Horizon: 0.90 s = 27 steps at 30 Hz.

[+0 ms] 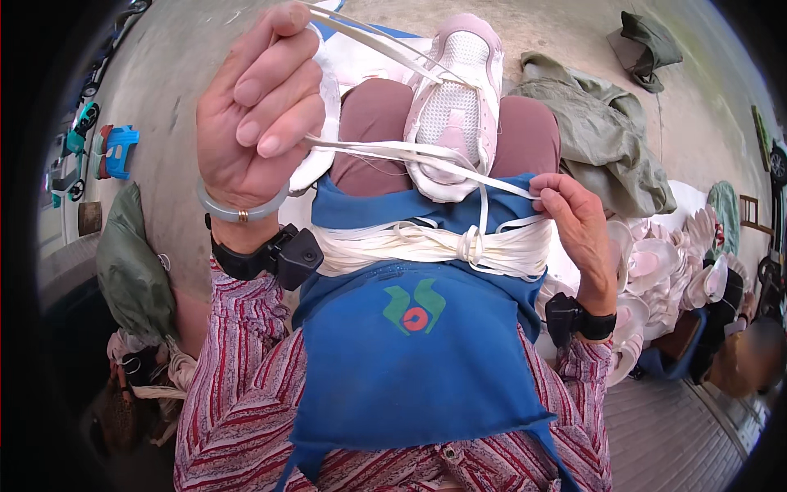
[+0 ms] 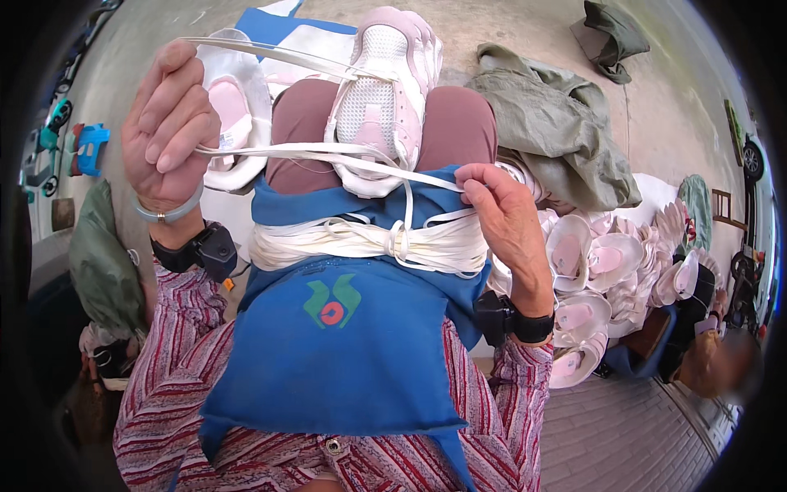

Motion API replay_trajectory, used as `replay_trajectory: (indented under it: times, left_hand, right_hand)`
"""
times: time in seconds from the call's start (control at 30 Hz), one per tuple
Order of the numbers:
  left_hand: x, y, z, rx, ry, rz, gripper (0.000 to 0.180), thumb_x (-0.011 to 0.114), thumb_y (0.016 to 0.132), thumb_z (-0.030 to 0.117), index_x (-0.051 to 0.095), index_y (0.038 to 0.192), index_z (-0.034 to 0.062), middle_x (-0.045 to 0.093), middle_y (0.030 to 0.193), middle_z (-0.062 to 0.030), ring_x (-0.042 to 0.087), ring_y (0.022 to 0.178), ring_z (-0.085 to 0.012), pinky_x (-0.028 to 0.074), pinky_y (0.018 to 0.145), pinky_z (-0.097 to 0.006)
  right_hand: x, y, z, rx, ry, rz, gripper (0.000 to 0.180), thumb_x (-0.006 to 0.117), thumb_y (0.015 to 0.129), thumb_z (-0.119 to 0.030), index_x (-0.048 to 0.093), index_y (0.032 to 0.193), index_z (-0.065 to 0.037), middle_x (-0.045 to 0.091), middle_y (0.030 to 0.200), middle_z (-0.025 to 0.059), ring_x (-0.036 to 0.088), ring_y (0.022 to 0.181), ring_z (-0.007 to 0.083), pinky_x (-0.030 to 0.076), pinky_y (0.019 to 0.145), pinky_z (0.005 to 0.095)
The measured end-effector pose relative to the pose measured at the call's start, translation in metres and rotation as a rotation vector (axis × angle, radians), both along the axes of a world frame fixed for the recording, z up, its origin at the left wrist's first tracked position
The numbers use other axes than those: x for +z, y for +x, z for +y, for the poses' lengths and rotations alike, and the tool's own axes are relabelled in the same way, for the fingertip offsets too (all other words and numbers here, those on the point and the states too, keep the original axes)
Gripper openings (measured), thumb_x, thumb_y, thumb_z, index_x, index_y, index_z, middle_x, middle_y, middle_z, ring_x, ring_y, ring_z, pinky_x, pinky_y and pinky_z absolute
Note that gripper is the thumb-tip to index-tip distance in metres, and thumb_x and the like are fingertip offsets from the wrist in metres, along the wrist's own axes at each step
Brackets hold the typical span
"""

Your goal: The recorder is lacing a pair of pink and white sneakers.

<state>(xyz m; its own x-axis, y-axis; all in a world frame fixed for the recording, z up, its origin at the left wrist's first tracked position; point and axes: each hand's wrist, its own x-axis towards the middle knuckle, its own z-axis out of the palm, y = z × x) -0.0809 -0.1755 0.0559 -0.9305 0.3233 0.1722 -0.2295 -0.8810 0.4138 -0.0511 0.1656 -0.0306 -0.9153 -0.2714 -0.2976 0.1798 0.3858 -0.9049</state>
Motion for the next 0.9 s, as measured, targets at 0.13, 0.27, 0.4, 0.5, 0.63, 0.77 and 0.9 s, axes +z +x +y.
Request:
replay_trajectory:
  times: [0.13,0.27,0.4,0.5,0.63,0.77,0.9]
  left_hand:
    - [0.005,0.002,-0.007,-0.017,-0.02,0.092,0.024,0.025,0.102,0.01,0.043,0.098,-0.0051,0.044,0.06,-0.005,0.046,0.04,-0.0145,0.05,0.038,-0.028]
    - [0.011,0.007,0.0,0.058,0.057,0.061,0.02,0.027,0.102,0.01,0.042,0.093,-0.0008,0.044,0.055,-0.0042,0.048,0.038,-0.0155,0.051,0.039,-0.03]
    - [0.017,0.008,0.002,0.051,0.102,0.117,0.02,0.028,0.1,0.011,0.041,0.09,-0.0003,0.046,0.051,-0.0047,0.051,0.038,-0.0154,0.051,0.038,-0.03]
    - [0.01,0.003,0.0,-0.23,-0.035,0.336,0.029,0.032,0.103,0.017,0.053,0.101,-0.0032,0.053,0.061,-0.0044,0.046,0.039,-0.0122,0.044,0.039,-0.029]
    - [0.018,0.035,0.007,-0.345,-0.534,0.447,0.033,0.043,0.101,0.019,0.06,0.083,-0.0028,0.058,0.06,-0.0057,0.047,0.038,-0.0102,0.042,0.038,-0.026]
    - [0.003,0.041,0.035,-0.738,-0.748,0.619,0.031,0.049,0.098,0.016,0.061,0.079,-0.0053,0.063,0.067,-0.0076,0.058,0.048,-0.0203,0.046,0.047,-0.029]
    - [-0.021,0.066,0.053,-0.833,-0.832,0.641,0.031,0.047,0.099,0.027,0.061,0.085,0.0031,0.056,0.061,-0.0063,0.052,0.051,-0.0162,0.041,0.05,-0.03]
  right_hand:
    - [0.001,-0.005,-0.002,0.018,0.212,0.149,0.019,0.057,0.089,-0.011,0.063,0.101,0.002,0.064,0.083,0.0068,0.058,0.076,0.0115,0.047,0.071,0.0247]
    - [0.012,-0.004,-0.01,0.115,0.134,-0.077,0.019,0.058,0.087,-0.01,0.063,0.101,0.002,0.062,0.075,0.0072,0.058,0.07,0.0135,0.047,0.067,0.026]
    - [0.019,0.0,-0.028,0.222,0.139,-0.04,0.018,0.058,0.087,-0.01,0.063,0.1,0.002,0.061,0.072,0.0066,0.057,0.065,0.0134,0.047,0.064,0.0263]
    - [0.019,-0.003,-0.032,0.142,0.103,0.093,0.017,0.056,0.091,-0.012,0.064,0.099,0.001,0.061,0.071,0.0056,0.055,0.061,0.0106,0.046,0.058,0.0235]
    - [0.045,-0.011,-0.05,0.06,-0.278,0.094,0.032,0.051,0.098,-0.025,0.063,0.103,0.004,0.063,0.075,0.0045,0.056,0.056,0.0076,0.046,0.053,0.0193]
    - [0.047,-0.014,-0.093,0.059,-0.57,-0.283,0.043,0.052,0.096,-0.035,0.055,0.114,0.005,0.065,0.079,0.008,0.057,0.056,0.0081,0.045,0.05,0.02]
    - [0.02,-0.011,-0.117,-0.032,-0.769,-0.406,0.039,0.059,0.093,-0.023,0.049,0.119,0.004,0.065,0.083,0.0118,0.058,0.058,0.0101,0.048,0.05,0.0215]
